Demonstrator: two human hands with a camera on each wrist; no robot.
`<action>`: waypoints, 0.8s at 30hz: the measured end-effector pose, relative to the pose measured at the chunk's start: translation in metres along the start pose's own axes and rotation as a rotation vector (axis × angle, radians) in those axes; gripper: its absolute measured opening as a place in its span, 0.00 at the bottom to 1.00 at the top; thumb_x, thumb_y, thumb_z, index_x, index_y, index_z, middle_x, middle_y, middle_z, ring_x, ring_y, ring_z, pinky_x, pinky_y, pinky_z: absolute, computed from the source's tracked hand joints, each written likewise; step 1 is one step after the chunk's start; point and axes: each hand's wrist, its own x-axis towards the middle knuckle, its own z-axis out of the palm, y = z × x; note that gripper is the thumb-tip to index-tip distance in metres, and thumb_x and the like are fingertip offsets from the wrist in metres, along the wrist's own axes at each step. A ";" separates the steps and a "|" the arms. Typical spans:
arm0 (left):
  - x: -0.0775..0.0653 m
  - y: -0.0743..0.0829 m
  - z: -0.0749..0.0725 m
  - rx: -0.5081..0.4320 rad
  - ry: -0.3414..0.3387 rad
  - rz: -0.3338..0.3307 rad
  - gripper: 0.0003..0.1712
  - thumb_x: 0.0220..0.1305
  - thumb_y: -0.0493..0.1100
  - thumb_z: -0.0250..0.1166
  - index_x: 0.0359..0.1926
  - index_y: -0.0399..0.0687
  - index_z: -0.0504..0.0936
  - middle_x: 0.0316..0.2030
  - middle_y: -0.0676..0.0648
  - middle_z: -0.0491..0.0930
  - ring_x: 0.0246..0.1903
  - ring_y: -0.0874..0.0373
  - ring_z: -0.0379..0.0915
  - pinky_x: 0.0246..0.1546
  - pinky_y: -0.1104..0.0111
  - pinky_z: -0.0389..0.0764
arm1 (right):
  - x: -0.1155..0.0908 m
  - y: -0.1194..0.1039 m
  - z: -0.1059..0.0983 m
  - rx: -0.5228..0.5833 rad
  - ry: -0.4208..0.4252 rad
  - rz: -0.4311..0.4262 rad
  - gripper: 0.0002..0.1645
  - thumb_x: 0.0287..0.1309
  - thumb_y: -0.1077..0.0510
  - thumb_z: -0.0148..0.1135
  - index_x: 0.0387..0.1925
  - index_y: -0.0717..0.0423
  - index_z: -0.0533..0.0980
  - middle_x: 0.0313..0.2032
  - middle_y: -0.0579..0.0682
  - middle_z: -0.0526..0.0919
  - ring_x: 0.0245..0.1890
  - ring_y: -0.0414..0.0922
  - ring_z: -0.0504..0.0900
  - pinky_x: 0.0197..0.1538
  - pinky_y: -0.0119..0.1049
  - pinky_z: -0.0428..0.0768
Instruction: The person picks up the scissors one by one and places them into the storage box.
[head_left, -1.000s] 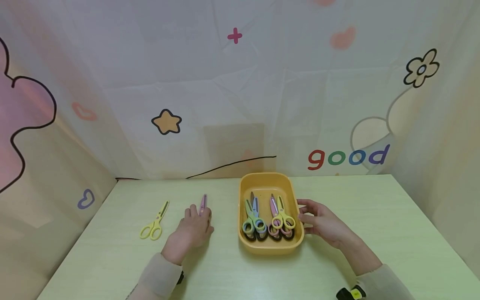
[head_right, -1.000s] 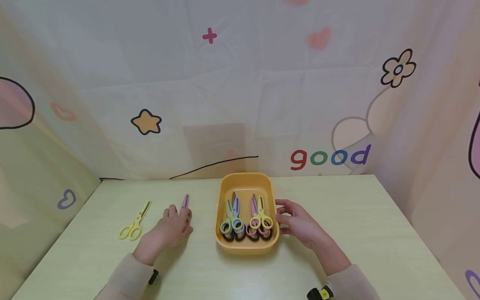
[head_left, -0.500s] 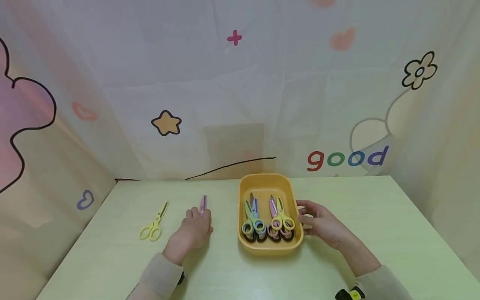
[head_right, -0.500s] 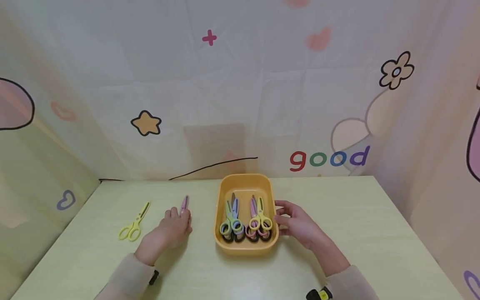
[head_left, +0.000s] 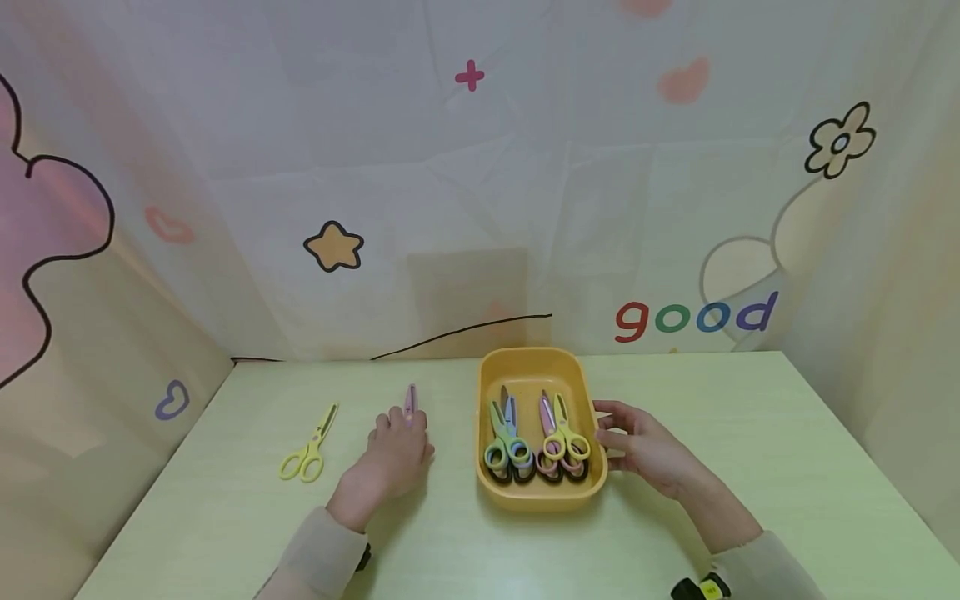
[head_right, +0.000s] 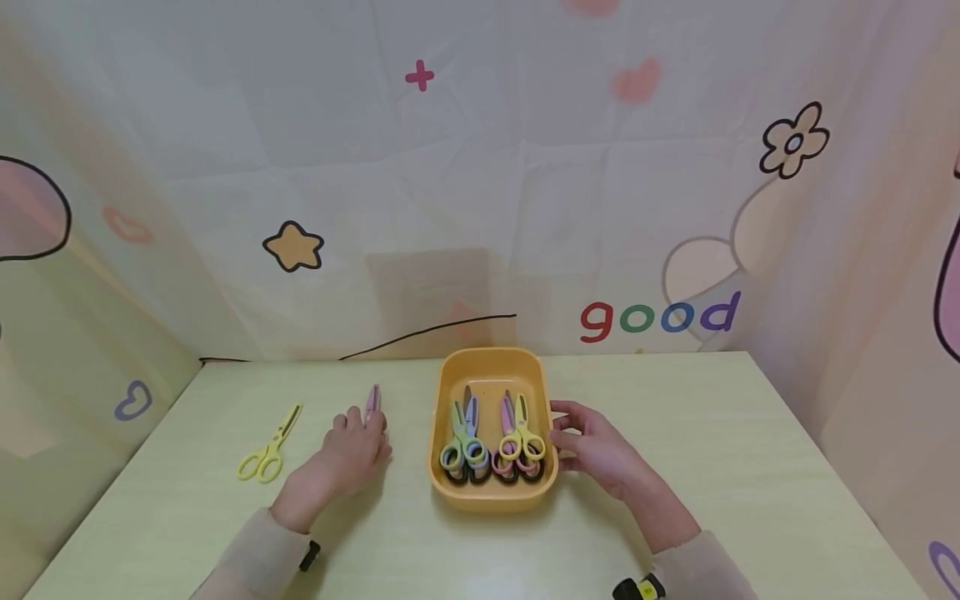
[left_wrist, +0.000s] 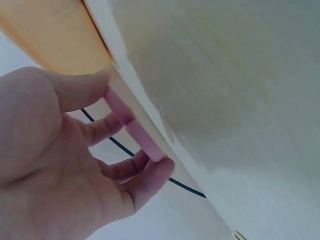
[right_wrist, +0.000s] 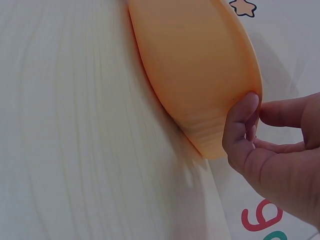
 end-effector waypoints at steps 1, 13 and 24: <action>0.000 0.001 -0.001 -0.007 0.009 0.002 0.15 0.74 0.42 0.62 0.49 0.35 0.70 0.42 0.31 0.68 0.41 0.39 0.66 0.40 0.48 0.76 | 0.000 0.000 0.000 0.000 0.000 0.002 0.35 0.74 0.65 0.53 0.76 0.67 0.54 0.58 0.65 0.66 0.50 0.53 0.75 0.49 0.41 0.84; 0.002 0.022 -0.007 -0.071 0.137 0.053 0.15 0.76 0.42 0.59 0.53 0.36 0.67 0.42 0.33 0.64 0.41 0.40 0.61 0.39 0.51 0.71 | -0.002 0.000 0.001 -0.005 0.011 0.007 0.35 0.75 0.65 0.53 0.76 0.67 0.54 0.59 0.66 0.66 0.50 0.53 0.75 0.50 0.41 0.84; 0.004 0.045 -0.013 -0.110 0.169 0.100 0.17 0.77 0.46 0.56 0.56 0.38 0.68 0.44 0.35 0.65 0.43 0.41 0.61 0.41 0.53 0.70 | -0.003 -0.003 0.001 -0.006 0.006 0.006 0.35 0.75 0.65 0.52 0.76 0.67 0.54 0.59 0.67 0.65 0.50 0.54 0.75 0.50 0.41 0.84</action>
